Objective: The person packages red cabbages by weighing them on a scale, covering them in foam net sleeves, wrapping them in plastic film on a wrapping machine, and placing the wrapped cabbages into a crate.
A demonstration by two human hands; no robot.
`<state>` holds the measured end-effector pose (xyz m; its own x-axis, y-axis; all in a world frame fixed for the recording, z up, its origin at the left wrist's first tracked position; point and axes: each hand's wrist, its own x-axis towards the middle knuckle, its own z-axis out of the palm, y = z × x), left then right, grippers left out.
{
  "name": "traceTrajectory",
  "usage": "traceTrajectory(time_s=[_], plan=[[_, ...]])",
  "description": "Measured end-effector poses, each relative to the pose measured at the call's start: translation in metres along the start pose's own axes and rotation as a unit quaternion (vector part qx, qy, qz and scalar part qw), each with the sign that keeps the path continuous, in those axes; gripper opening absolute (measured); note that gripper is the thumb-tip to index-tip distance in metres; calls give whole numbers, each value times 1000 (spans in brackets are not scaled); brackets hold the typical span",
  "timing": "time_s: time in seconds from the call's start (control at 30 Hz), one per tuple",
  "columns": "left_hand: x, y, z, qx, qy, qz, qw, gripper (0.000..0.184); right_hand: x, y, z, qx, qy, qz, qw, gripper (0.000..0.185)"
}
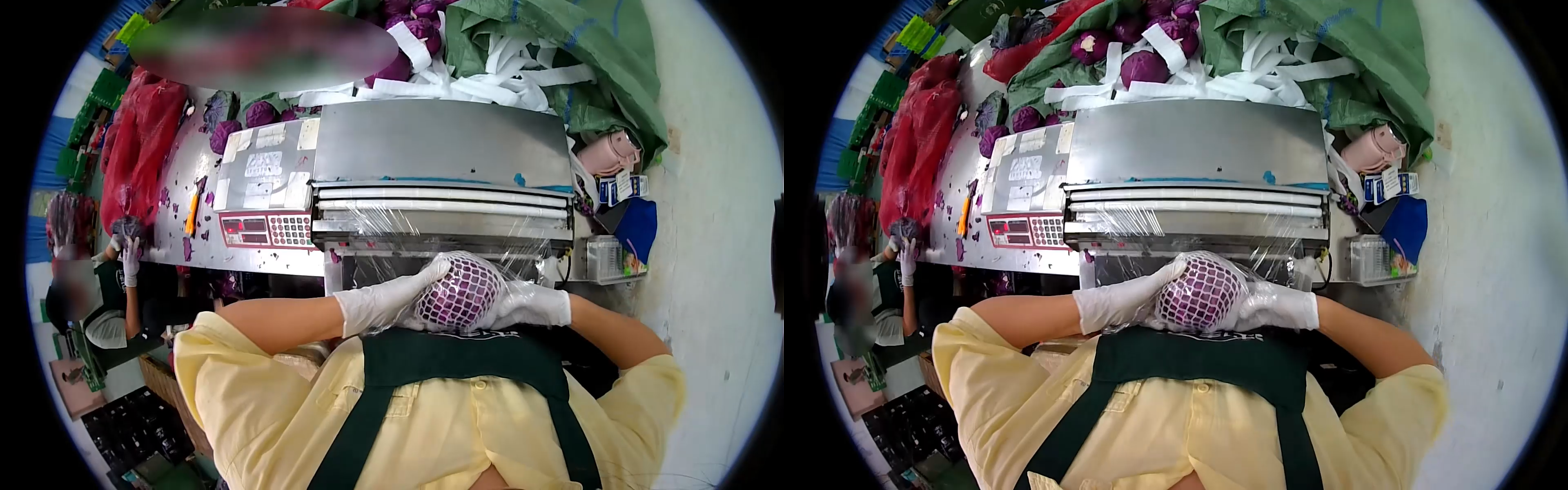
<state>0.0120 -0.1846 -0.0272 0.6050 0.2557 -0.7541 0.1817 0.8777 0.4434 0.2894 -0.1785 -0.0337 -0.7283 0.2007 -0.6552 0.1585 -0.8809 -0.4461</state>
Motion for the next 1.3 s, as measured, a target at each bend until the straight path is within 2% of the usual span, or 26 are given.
traceTrajectory(time_s=[0.1, 0.13, 0.2, 0.27, 0.3, 0.33, 0.37, 0.4, 0.43, 0.47, 0.5, 0.57, 0.63, 0.67, 0.73, 0.77, 0.8, 0.87, 0.97, 1.0, 1.03, 1.07, 1.1, 1.2, 1.27, 1.3], plan=[[11, -10, -3, -11, 3, -13, 1000, 77, 20, 24, -27, -9, 3, -7, 1000, 50], [12, -16, 0, -32, 23, 0, 999, 82, 24, 34, -38, 42, -11, 3, 999, 44], [5, -31, -4, -60, -7, 34, 998, 74, 11, 30, -14, 24, 31, -46, 998, 40], [-18, -50, 5, -10, 108, 138, 984, 71, -10, 29, 0, 74, 71, -56, 993, 39], [-13, -73, 4, -10, 86, 288, 954, 74, -21, 32, 6, 131, 112, -64, 983, 38], [-15, -97, -3, 139, 194, 365, 900, 59, -29, 39, 10, 131, 112, -64, 983, 38], [-31, -104, -2, 251, 284, 368, 849, 46, -37, 48, 14, -30, 166, -120, 978, 39], [-44, -109, -1, 358, 368, 363, 778, 34, -45, 59, 16, -190, 215, -171, 942, 40], [-48, -118, -3, 345, 392, 366, 771, 25, -43, 75, 9, -311, 216, -193, 905, 47], [-47, -127, -4, 331, 415, 368, 763, 17, -46, 74, 22, -369, 281, -181, 867, 36], [-34, -131, -1, 190, 394, 438, 785, 13, -37, 84, 7, -388, 309, -195, 846, 30], [-24, -127, 0, 136, 391, 452, 790, 15, -30, 90, -1, -409, 332, -207, 824, 28], [-30, -107, 15, 35, 358, 457, 814, 27, -35, 72, 22, -139, 330, -250, 900, 37], [-31, -104, 16, -35, 339, 431, 836, 28, -35, 70, 27, -128, 358, -281, 881, 41], [-44, -105, 22, -215, 298, 372, 852, 28, -43, 71, 13, -28, 374, -237, 896, 42], [-53, -113, 27, -204, 303, 328, 871, 28, -47, 80, 6, -27, 370, -200, 907, 42], [-50, -126, 33, -268, 321, 276, 865, 31, -47, 94, 0, -27, 368, -192, 910, 42], [-39, -162, 30, -320, 366, 137, 863, 28, -38, 132, -15, 3, 380, -15, 925, 41], [6, -216, 2, -180, 319, 38, 930, 22, -4, 165, -34, -70, 334, 24, 940, 35], [22, -218, 2, -177, 283, 61, 941, 24, 23, 182, -48, -90, 332, 35, 938, 32], [53, -223, -4, -112, 286, 154, 939, 28, 50, 187, -60, -404, 240, 56, 881, 26], [86, -225, -12, -26, 296, 179, 938, 27, 78, 192, -72, -676, 172, 29, 716, 28], [114, -232, -28, 236, 255, 271, 897, 26, 100, 205, -74, -714, 151, -19, 683, 26], [113, -228, 5, 105, 174, 461, 864, 24, 115, 213, -54, -559, 174, -113, 803, 21], [115, -228, -7, -140, 50, 366, 919, 23, 103, 195, -33, -456, 194, -160, 854, 19], [115, -227, -16, -259, -18, 304, 916, 23, 96, 180, -19, -420, 202, -186, 865, 18]])
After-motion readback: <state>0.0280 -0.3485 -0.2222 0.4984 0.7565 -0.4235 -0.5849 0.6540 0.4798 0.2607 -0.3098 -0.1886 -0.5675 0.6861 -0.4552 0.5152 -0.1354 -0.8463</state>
